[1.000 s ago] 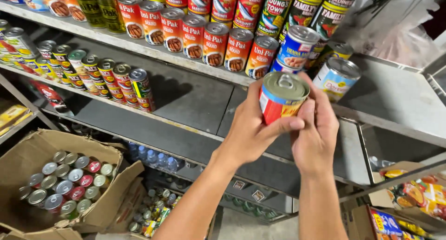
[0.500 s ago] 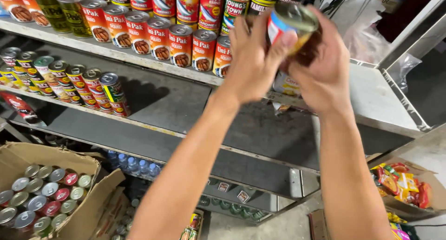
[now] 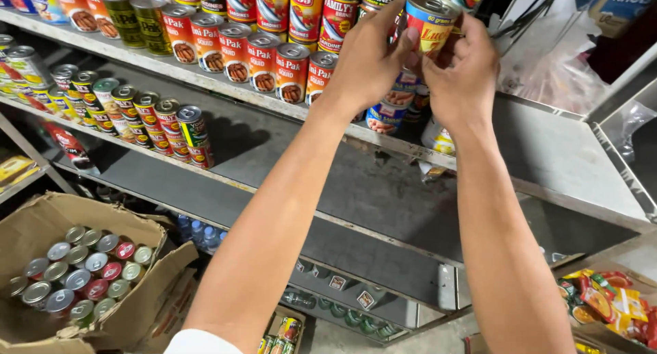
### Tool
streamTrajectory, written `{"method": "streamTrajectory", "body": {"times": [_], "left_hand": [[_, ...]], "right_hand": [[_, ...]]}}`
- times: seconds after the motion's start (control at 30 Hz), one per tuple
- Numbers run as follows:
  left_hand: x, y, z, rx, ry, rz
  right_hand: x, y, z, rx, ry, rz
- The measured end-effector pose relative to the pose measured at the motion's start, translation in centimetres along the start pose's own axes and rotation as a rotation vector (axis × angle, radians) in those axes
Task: Stocking and organizing various canned goods onto retail shelves from a cardboard box.
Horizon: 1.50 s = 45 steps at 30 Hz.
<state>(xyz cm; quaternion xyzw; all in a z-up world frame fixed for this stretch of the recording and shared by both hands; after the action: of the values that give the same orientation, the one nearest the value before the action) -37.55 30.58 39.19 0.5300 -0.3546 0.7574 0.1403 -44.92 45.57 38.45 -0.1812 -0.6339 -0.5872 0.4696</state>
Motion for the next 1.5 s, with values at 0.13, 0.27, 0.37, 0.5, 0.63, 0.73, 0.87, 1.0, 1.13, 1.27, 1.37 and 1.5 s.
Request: {"method": "streamTrajectory", "body": {"times": [0.13, 0.27, 0.37, 0.5, 0.63, 0.73, 0.87, 1.0, 1.13, 1.27, 1.37, 1.5], "left_hand": [[-0.3, 0.7, -0.2, 0.059, 0.016, 0.04], [-0.5, 1.3, -0.7, 0.02, -0.01, 0.083], [-0.7, 1.1, -0.5, -0.01, -0.009, 0.166], [-2.4, -1.5, 1.6, 0.193, -0.225, -0.062], [-3.5, -5.5, 1.2, 0.172, -0.208, -0.052], [-4.8, -8.6, -1.6, 0.02, -0.114, -0.157], [-4.6, -9.7, -6.8, 0.013, 0.091, -0.244], [-4.8, -7.7, -10.8, 0.169, 0.23, -0.209], [-5.2, -7.2, -11.4, 0.148, 0.211, -0.187], [-6.0, -6.0, -11.7, 0.175, 0.123, -0.178], [-6.6, -5.5, -12.1, 0.183, 0.107, -0.164], [-7.0, -5.4, -11.9, 0.139, 0.1, -0.196]], "right_hand": [[-0.2, 1.3, -0.5, -0.128, 0.017, 0.007], [-0.2, 0.9, -0.3, -0.125, 0.007, -0.024], [-0.4, 1.2, -0.3, -0.172, 0.0, -0.007], [-1.0, 1.9, 2.3, -0.365, -0.085, -0.027], [-1.1, 1.1, 9.6, -0.388, -0.285, -0.146], [-1.3, -2.8, 13.4, -0.294, -0.23, -0.031], [-1.1, -12.3, 16.6, 0.112, -0.157, -0.333], [-2.6, -20.1, 17.6, 0.298, -0.097, -0.403], [-2.3, -18.4, 14.9, 0.295, 0.07, -0.356], [-1.7, -14.9, 11.9, 0.257, 0.151, -0.511], [-2.2, -14.6, 11.1, 0.299, 0.121, -0.628], [-2.9, -13.4, 11.3, 0.324, 0.058, -0.627]]}}
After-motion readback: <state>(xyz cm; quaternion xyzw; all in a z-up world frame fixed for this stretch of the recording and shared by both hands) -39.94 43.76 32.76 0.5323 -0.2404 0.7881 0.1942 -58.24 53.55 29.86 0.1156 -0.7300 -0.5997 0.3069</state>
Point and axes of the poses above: each hand's wrist, its own x-axis towards the middle knuckle, its own z-axis out of the back of the hand, y = z × x, the point moved 7 cm from there along x, towards the middle knuckle, and after that the axes turned 7 degrees about x, right-handed, at the moved point
